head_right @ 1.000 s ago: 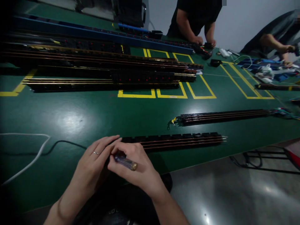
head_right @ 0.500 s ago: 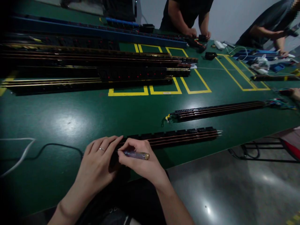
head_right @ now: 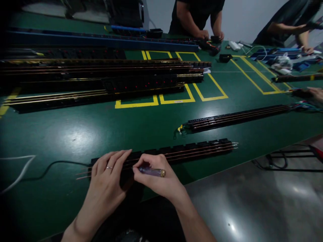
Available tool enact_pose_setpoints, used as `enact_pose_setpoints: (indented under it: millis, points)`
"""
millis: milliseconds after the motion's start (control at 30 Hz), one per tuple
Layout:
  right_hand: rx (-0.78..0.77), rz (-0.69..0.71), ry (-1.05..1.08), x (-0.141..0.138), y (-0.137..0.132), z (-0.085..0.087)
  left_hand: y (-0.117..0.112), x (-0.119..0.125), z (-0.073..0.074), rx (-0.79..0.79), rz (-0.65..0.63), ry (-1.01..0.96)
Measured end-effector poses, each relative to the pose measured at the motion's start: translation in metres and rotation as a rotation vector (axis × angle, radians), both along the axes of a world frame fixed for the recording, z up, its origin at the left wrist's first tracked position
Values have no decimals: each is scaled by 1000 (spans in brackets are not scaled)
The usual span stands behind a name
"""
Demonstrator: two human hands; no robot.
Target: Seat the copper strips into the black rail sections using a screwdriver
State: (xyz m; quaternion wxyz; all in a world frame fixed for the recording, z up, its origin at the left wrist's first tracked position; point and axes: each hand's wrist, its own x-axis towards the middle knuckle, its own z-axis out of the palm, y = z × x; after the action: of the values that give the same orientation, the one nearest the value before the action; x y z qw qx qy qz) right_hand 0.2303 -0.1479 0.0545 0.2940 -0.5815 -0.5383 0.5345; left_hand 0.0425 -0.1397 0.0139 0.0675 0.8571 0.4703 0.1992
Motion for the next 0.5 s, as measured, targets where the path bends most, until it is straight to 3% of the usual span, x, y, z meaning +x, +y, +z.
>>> enact_pose_setpoints:
  millis: [167,333,500]
  points:
    - [-6,53,-43,9,0,9,-2,8,-5,-39,-62,-24]
    - [-24,19,-65,29,-7,12,-2,-17,-5,-27,8,-1]
    - [-29,34,0,24,-13,7,-8,-30,2,2,92,25]
